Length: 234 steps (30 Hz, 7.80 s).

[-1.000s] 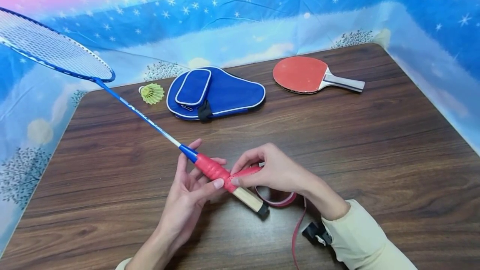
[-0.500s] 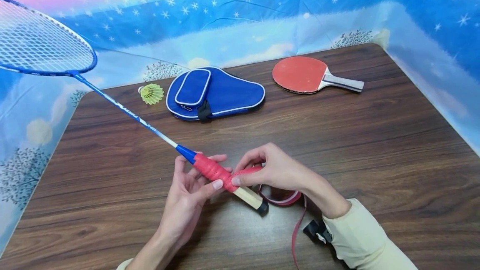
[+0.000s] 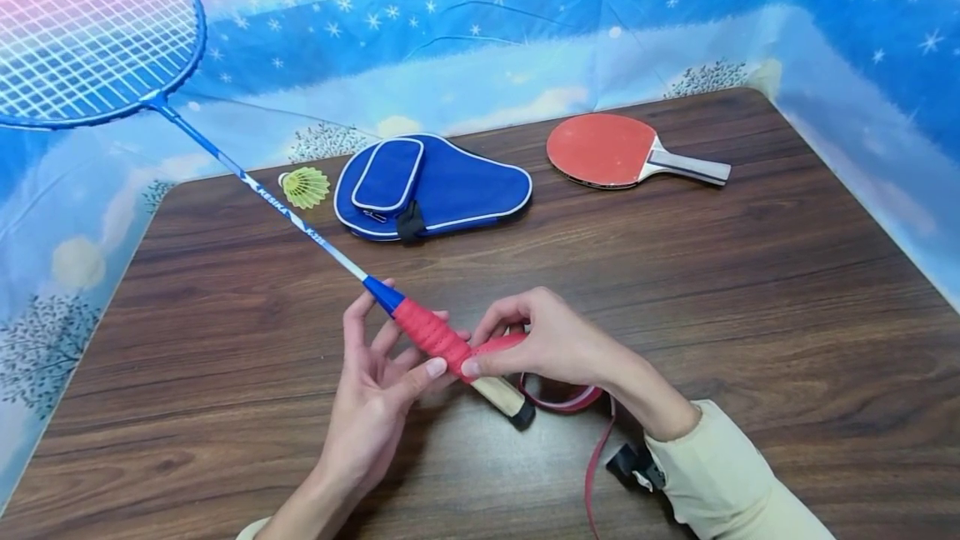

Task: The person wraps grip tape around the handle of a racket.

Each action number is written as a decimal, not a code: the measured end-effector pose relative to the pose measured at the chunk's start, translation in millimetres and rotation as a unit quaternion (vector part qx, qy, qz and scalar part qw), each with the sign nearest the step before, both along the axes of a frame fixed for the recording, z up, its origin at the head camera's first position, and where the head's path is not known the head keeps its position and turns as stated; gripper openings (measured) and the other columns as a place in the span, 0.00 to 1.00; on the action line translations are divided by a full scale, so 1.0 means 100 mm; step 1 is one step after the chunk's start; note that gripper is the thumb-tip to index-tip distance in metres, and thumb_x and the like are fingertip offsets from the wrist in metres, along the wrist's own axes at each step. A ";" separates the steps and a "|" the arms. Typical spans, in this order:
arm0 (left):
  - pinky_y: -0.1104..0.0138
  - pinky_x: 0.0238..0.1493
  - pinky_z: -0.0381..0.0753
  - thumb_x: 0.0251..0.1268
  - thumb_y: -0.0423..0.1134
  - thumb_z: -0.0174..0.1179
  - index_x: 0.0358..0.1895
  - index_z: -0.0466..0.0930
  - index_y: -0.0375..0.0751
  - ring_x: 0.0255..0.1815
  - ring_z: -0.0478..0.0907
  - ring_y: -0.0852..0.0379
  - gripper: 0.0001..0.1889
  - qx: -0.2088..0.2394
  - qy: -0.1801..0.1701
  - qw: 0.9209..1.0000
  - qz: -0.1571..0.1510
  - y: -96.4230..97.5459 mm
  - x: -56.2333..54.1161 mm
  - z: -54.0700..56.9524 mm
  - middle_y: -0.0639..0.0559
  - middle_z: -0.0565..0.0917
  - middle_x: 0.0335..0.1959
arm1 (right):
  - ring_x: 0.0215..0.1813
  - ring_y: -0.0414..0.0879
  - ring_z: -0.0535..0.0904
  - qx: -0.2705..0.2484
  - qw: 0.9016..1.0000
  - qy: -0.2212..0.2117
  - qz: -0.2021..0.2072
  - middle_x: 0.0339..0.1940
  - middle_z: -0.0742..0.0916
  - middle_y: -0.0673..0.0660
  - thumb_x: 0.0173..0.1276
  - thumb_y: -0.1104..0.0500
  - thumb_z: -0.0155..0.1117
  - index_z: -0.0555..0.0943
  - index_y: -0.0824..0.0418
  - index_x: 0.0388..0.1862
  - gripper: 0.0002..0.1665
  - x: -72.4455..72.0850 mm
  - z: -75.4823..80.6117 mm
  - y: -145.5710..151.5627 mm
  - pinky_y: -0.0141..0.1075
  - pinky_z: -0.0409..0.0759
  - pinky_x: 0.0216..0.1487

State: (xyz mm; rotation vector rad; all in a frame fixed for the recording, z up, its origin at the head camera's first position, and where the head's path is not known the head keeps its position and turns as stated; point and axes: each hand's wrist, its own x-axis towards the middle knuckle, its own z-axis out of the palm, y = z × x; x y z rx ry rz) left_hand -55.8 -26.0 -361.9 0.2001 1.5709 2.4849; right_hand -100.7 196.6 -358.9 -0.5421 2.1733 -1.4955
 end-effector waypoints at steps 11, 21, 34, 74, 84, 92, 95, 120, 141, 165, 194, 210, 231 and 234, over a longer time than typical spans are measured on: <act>0.54 0.54 0.79 0.61 0.21 0.63 0.73 0.47 0.61 0.62 0.71 0.33 0.46 -0.036 0.017 0.999 -0.005 0.00 0.01 -0.01 0.34 0.72 0.61 | 0.37 0.45 0.80 -0.002 1.000 0.013 -0.005 0.32 0.87 0.48 0.56 0.47 0.78 0.83 0.47 0.36 0.13 0.02 -0.03 -0.05 0.41 0.79 0.40; 0.52 0.55 0.79 0.62 0.21 0.62 0.73 0.51 0.59 0.55 0.78 0.37 0.44 -0.051 0.027 0.998 0.019 -0.01 -0.01 0.01 0.33 0.76 0.57 | 0.30 0.45 0.76 0.016 1.000 0.013 0.006 0.25 0.83 0.49 0.57 0.45 0.76 0.83 0.47 0.30 0.12 0.01 -0.01 -0.04 0.36 0.75 0.31; 0.50 0.55 0.78 0.63 0.22 0.61 0.73 0.51 0.61 0.56 0.78 0.37 0.44 -0.040 0.012 0.999 0.016 -0.03 -0.03 0.04 0.34 0.73 0.59 | 0.29 0.46 0.75 0.019 1.000 0.017 -0.002 0.27 0.85 0.49 0.60 0.45 0.74 0.85 0.45 0.34 0.09 -0.01 0.02 0.04 0.35 0.71 0.27; 0.49 0.46 0.82 0.61 0.19 0.61 0.75 0.51 0.55 0.53 0.79 0.34 0.45 -0.065 0.087 0.994 0.017 0.01 -0.01 0.02 0.33 0.76 0.55 | 0.24 0.43 0.72 0.010 0.998 0.063 0.006 0.20 0.78 0.48 0.56 0.43 0.76 0.83 0.46 0.28 0.12 0.02 0.03 -0.05 0.34 0.69 0.24; 0.49 0.45 0.82 0.59 0.18 0.62 0.75 0.54 0.55 0.52 0.78 0.32 0.45 -0.059 0.087 0.994 0.024 0.00 -0.02 0.06 0.34 0.73 0.55 | 0.24 0.44 0.71 -0.026 0.998 0.052 0.010 0.22 0.81 0.50 0.61 0.50 0.74 0.84 0.46 0.34 0.06 0.03 0.05 -0.01 0.35 0.70 0.23; 0.50 0.48 0.82 0.59 0.19 0.62 0.75 0.55 0.54 0.51 0.79 0.31 0.45 -0.028 0.076 0.996 0.026 -0.01 -0.04 0.05 0.27 0.69 0.54 | 0.35 0.47 0.78 -0.032 0.999 0.038 0.007 0.32 0.86 0.49 0.63 0.51 0.73 0.86 0.47 0.37 0.05 0.00 0.04 0.01 0.40 0.78 0.38; 0.49 0.49 0.81 0.61 0.19 0.61 0.76 0.53 0.56 0.52 0.79 0.32 0.45 -0.011 0.059 0.998 0.019 -0.02 -0.04 0.04 0.26 0.69 0.56 | 0.38 0.47 0.79 -0.027 0.999 0.031 0.005 0.34 0.87 0.49 0.62 0.50 0.73 0.86 0.46 0.38 0.06 0.00 0.05 0.01 0.43 0.79 0.42; 0.56 0.56 0.78 0.60 0.21 0.64 0.71 0.61 0.56 0.61 0.72 0.33 0.40 -0.071 0.045 0.996 -0.007 0.01 -0.01 -0.02 0.36 0.78 0.56 | 0.27 0.43 0.74 0.029 0.998 0.050 0.005 0.19 0.79 0.48 0.53 0.40 0.78 0.81 0.47 0.27 0.17 0.04 0.00 -0.06 0.34 0.70 0.27; 0.55 0.52 0.80 0.63 0.20 0.59 0.67 0.54 0.46 0.57 0.72 0.27 0.34 -0.053 0.047 0.997 -0.009 0.00 -0.02 -0.04 0.36 0.77 0.58 | 0.31 0.44 0.76 0.009 0.998 0.055 0.031 0.28 0.85 0.45 0.60 0.47 0.74 0.84 0.43 0.35 0.07 0.00 -0.01 0.01 0.36 0.72 0.30; 0.53 0.50 0.82 0.63 0.21 0.61 0.70 0.60 0.54 0.59 0.73 0.32 0.37 -0.088 0.065 0.994 -0.018 0.02 -0.02 -0.04 0.32 0.73 0.59 | 0.23 0.40 0.71 0.039 0.995 0.088 0.004 0.17 0.78 0.45 0.53 0.38 0.76 0.82 0.43 0.25 0.15 0.04 -0.04 -0.05 0.33 0.65 0.23; 0.50 0.50 0.81 0.65 0.19 0.56 0.70 0.50 0.54 0.54 0.78 0.35 0.38 -0.059 0.038 0.998 0.007 0.00 -0.01 -0.06 0.31 0.72 0.60 | 0.26 0.39 0.70 0.046 0.997 0.068 -0.002 0.20 0.78 0.44 0.58 0.43 0.74 0.84 0.43 0.29 0.09 -0.01 -0.06 -0.03 0.32 0.66 0.24; 0.56 0.51 0.81 0.59 0.21 0.64 0.69 0.50 0.53 0.59 0.72 0.34 0.42 -0.075 0.022 0.997 0.013 0.04 0.01 -0.07 0.30 0.68 0.60 | 0.30 0.41 0.75 0.042 0.998 0.052 0.013 0.23 0.83 0.44 0.54 0.41 0.77 0.83 0.42 0.34 0.13 0.03 -0.07 -0.09 0.33 0.70 0.28; 0.52 0.52 0.80 0.60 0.19 0.61 0.74 0.54 0.62 0.55 0.77 0.35 0.45 -0.033 -0.001 0.999 0.016 -0.02 -0.02 -0.06 0.31 0.73 0.54 | 0.37 0.43 0.79 0.010 0.997 0.063 0.053 0.32 0.86 0.43 0.65 0.50 0.70 0.86 0.44 0.40 0.05 -0.01 -0.05 -0.01 0.36 0.78 0.39; 0.52 0.53 0.80 0.60 0.19 0.61 0.74 0.54 0.63 0.56 0.77 0.36 0.46 -0.033 -0.008 0.999 0.015 -0.02 -0.02 -0.06 0.28 0.72 0.56 | 0.38 0.43 0.79 0.009 0.997 0.063 0.051 0.33 0.87 0.43 0.65 0.50 0.70 0.86 0.45 0.40 0.06 -0.01 -0.05 -0.01 0.37 0.79 0.43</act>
